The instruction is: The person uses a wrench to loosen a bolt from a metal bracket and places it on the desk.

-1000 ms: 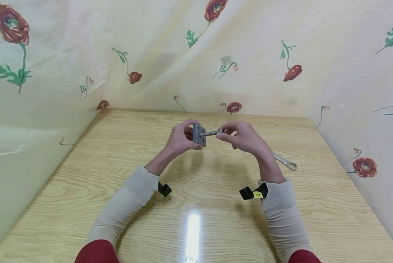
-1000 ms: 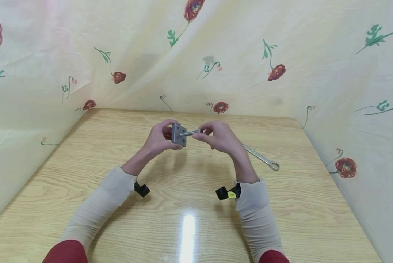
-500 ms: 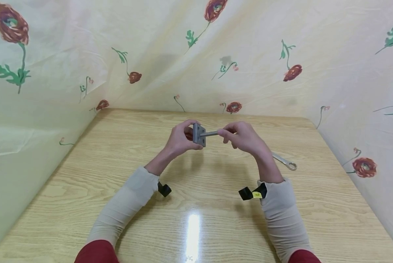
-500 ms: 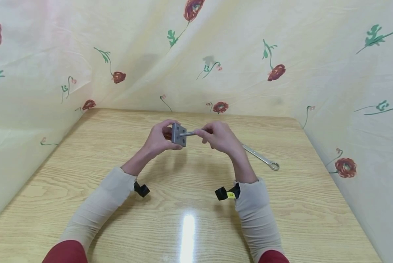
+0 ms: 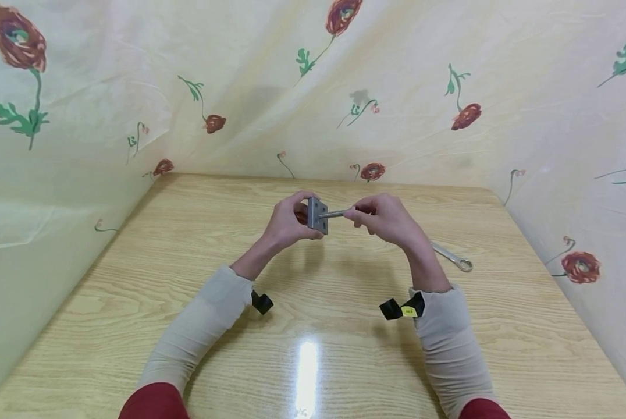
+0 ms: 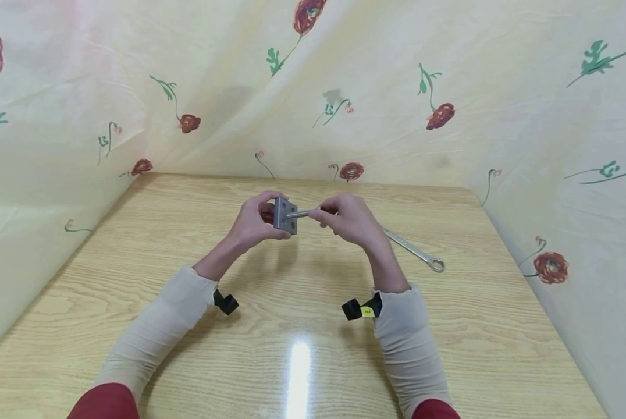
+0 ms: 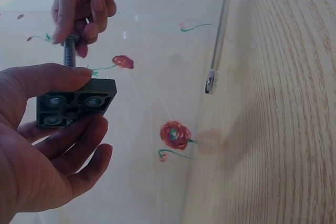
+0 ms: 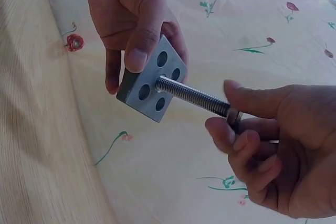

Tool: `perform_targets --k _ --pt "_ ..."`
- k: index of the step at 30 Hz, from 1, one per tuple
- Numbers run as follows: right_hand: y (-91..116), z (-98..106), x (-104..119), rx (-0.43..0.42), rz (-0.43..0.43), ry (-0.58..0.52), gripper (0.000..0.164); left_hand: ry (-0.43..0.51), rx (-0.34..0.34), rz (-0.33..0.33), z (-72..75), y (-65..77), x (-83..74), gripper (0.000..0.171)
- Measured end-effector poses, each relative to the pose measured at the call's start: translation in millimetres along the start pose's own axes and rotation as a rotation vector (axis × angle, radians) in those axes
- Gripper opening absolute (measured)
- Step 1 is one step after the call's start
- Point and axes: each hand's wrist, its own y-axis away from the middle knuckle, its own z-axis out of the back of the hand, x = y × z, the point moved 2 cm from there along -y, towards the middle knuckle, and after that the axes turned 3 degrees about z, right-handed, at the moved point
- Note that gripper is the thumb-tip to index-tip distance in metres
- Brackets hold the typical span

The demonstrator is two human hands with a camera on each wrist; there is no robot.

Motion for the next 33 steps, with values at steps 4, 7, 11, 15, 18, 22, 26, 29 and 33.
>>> perform_targets --k 4,7,11,15,18,22,26,29,33 --pt "0.2 0.7 1.3 -0.01 0.03 -0.021 0.024 0.01 -0.002 -0.002 0.2 -0.1 -0.4 0.067" --pt "0.7 0.9 0.1 0.023 -0.009 -0.029 0.03 0.012 -0.01 -0.007 0.8 0.0 -0.6 0.067" --pt "0.6 0.6 -1.5 0.04 -0.041 -0.017 0.032 0.003 -0.007 -0.008 0.5 0.1 -0.1 0.068" --pt "0.0 0.6 -1.0 0.003 0.008 -0.018 0.023 -0.001 -0.003 -0.004 -0.5 0.1 0.1 0.068" --pt "0.3 1.1 -0.5 -0.004 0.021 -0.027 0.027 0.009 -0.007 -0.001 -0.1 0.3 0.0 0.067" --pt "0.2 0.8 -2.5 0.034 -0.034 -0.03 0.032 0.014 -0.012 -0.003 1.2 0.8 0.0 0.066" --pt "0.3 0.0 -2.8 0.046 -0.025 -0.021 0.03 0.01 -0.007 -0.008 1.1 0.6 -0.2 0.067" --pt "0.4 0.2 -0.9 0.022 0.029 -0.012 0.023 0.012 -0.001 -0.011 0.9 0.4 -0.6 0.067" --pt "0.0 0.0 -0.6 0.028 0.033 -0.005 0.028 0.015 -0.001 -0.015 1.0 0.3 -0.5 0.068"
